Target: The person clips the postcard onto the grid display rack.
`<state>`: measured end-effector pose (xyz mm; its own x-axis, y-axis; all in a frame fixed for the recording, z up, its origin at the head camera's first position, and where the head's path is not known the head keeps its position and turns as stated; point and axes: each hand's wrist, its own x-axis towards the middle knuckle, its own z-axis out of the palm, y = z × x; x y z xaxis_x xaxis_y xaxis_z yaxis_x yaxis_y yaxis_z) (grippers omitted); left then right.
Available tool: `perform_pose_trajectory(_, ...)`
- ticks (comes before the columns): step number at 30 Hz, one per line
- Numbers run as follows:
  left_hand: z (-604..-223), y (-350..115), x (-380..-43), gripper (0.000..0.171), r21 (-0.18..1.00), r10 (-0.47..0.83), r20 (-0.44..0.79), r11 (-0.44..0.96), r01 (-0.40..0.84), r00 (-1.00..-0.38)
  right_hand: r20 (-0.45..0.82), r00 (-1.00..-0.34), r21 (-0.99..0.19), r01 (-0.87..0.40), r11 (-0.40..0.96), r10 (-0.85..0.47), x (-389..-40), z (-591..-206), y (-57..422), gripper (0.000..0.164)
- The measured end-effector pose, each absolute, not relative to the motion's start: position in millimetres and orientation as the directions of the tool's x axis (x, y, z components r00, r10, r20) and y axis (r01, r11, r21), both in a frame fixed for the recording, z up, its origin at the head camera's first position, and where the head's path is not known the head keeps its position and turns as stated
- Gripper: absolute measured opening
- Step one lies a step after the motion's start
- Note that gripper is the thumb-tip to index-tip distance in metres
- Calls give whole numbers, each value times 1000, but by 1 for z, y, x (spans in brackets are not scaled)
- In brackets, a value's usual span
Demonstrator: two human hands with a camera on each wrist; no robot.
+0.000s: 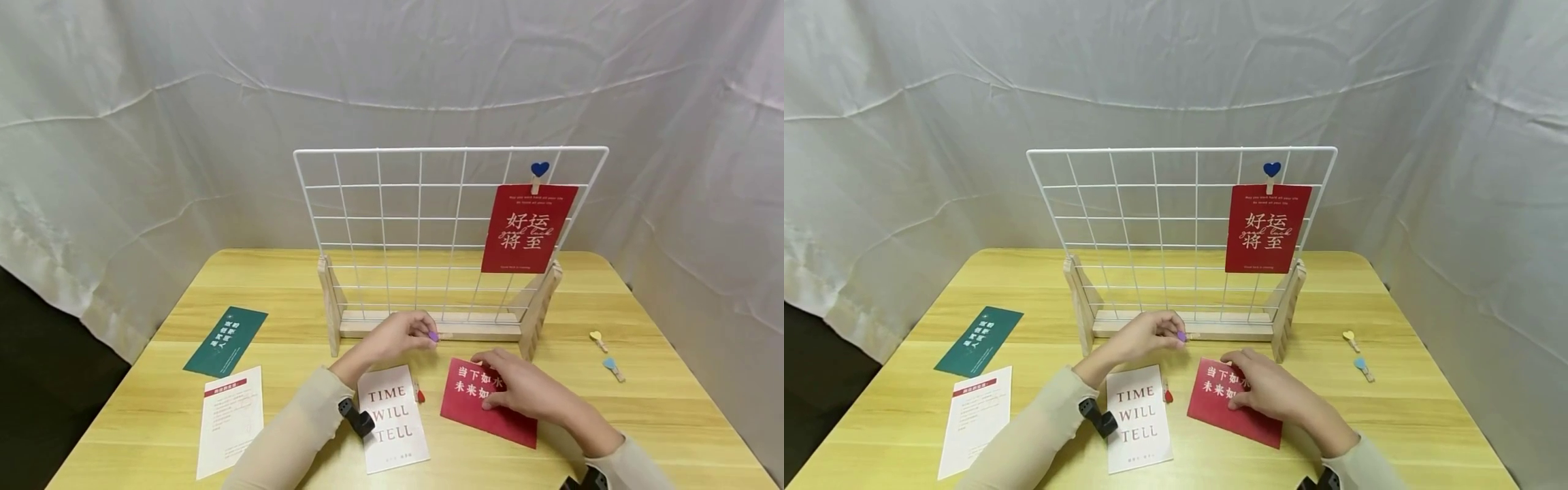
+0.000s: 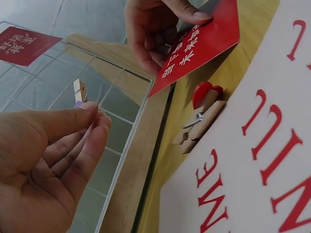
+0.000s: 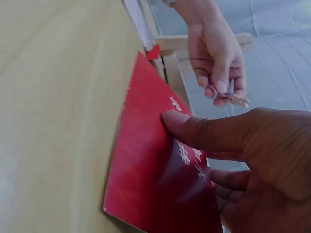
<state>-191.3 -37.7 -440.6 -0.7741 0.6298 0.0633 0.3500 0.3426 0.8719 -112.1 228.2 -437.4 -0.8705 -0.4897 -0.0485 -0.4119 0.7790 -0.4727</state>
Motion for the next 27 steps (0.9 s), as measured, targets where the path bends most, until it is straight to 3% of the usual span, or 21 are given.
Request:
perform_pose_trajectory(7,-432,-39,-192,11,892,628,60,315,325,-776,-30,-867,-472,-426,772,-497,-116,-429,237,51)
perform_pose_trajectory(27,-422,-52,-196,9,936,597,95,220,276,-797,83,-837,-372,-530,762,-541,-121,-410,248,45)
